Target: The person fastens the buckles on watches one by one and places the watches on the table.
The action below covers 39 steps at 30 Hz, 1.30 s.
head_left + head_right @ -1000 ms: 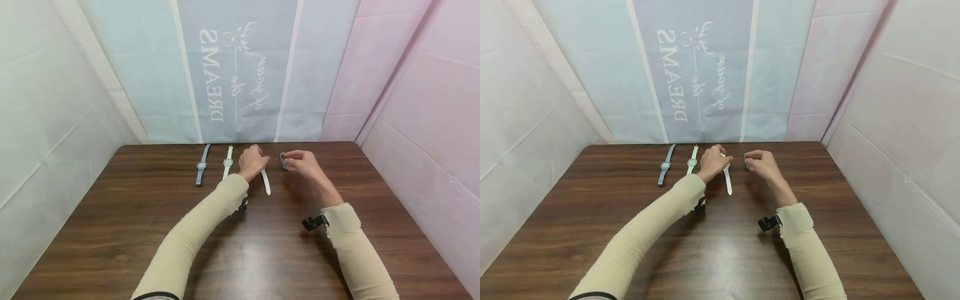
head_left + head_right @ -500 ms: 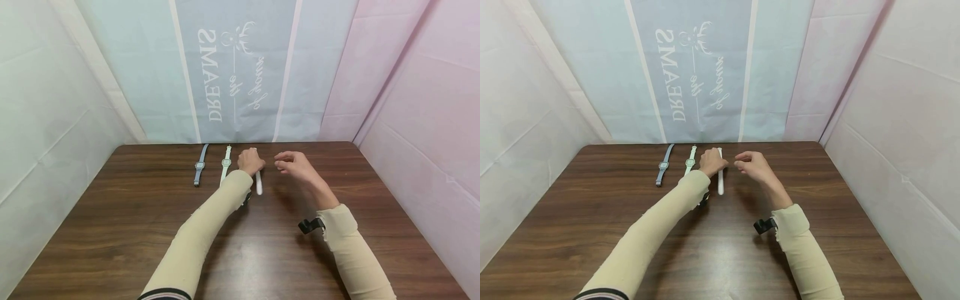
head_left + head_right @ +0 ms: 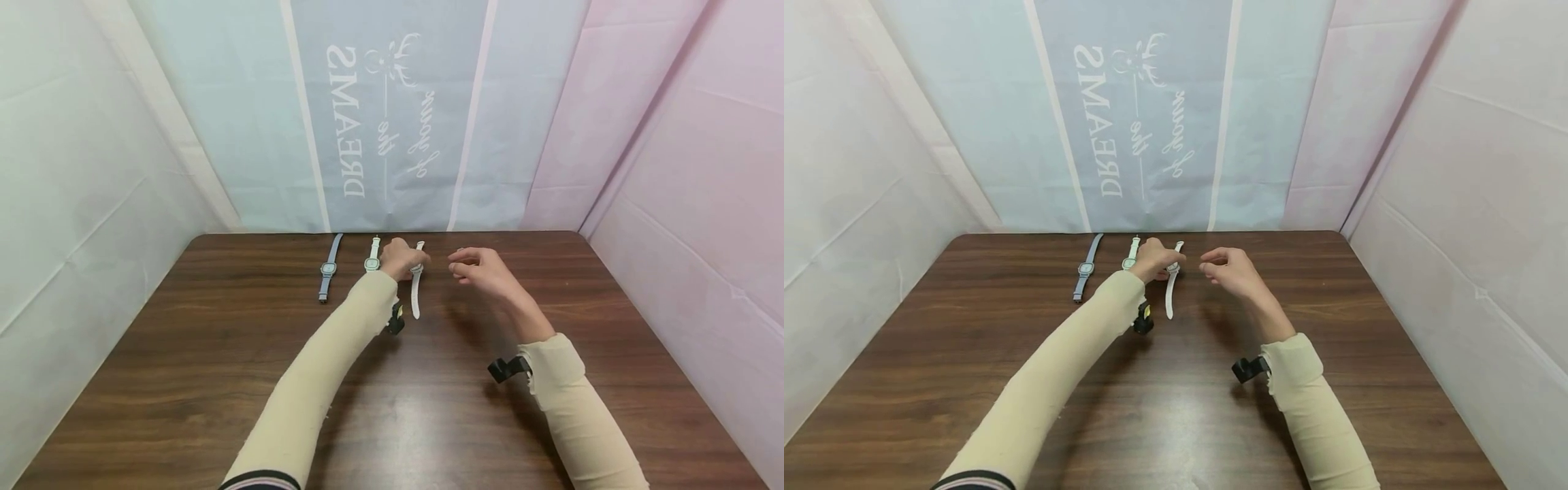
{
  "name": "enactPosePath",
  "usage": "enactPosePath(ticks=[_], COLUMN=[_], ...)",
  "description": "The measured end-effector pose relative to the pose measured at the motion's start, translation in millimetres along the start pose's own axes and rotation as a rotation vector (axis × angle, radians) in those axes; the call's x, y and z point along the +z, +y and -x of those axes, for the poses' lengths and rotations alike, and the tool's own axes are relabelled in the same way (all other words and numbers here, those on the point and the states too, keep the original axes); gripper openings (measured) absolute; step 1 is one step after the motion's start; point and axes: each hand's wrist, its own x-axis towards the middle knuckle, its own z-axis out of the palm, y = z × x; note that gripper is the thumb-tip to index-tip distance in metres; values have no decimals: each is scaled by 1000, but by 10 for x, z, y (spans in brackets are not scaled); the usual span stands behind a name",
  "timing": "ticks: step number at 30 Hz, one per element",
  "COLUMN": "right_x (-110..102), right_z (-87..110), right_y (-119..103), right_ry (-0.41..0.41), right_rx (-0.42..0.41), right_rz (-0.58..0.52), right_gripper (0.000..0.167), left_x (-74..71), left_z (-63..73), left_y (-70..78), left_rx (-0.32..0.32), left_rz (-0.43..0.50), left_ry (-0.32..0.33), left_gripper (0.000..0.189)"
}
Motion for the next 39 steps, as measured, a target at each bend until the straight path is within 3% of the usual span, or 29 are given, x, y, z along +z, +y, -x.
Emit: enactPosePath(ticks=[9,18,25,30,35,39], right_x=[36,27,52,107,137,150], right_z=[37,108,171,158,126,132], right_y=[-80,-245,-370,-357,-334,-349], right_ry=[-5,-53,-170,-273,-294,-272], right_rx=[-31,-47,-50,22,45,48], right_rz=[3,-53,-108,-94,-81,-159], right_gripper=[34,34,35,37,48,52], left_x=[-226,-325,-340,-363,-402,-421], left_z=[135,263,442,583,754,858], left_y=[-42,-102,-122,-130,-160,-211], left_rx=[-21,-53,4,55,135,208], left_rz=[407,685,871,959,1038,1132], left_ry=[-92,-215,-224,-233,-233,-229], left_gripper=[35,23,21,20,16,17])
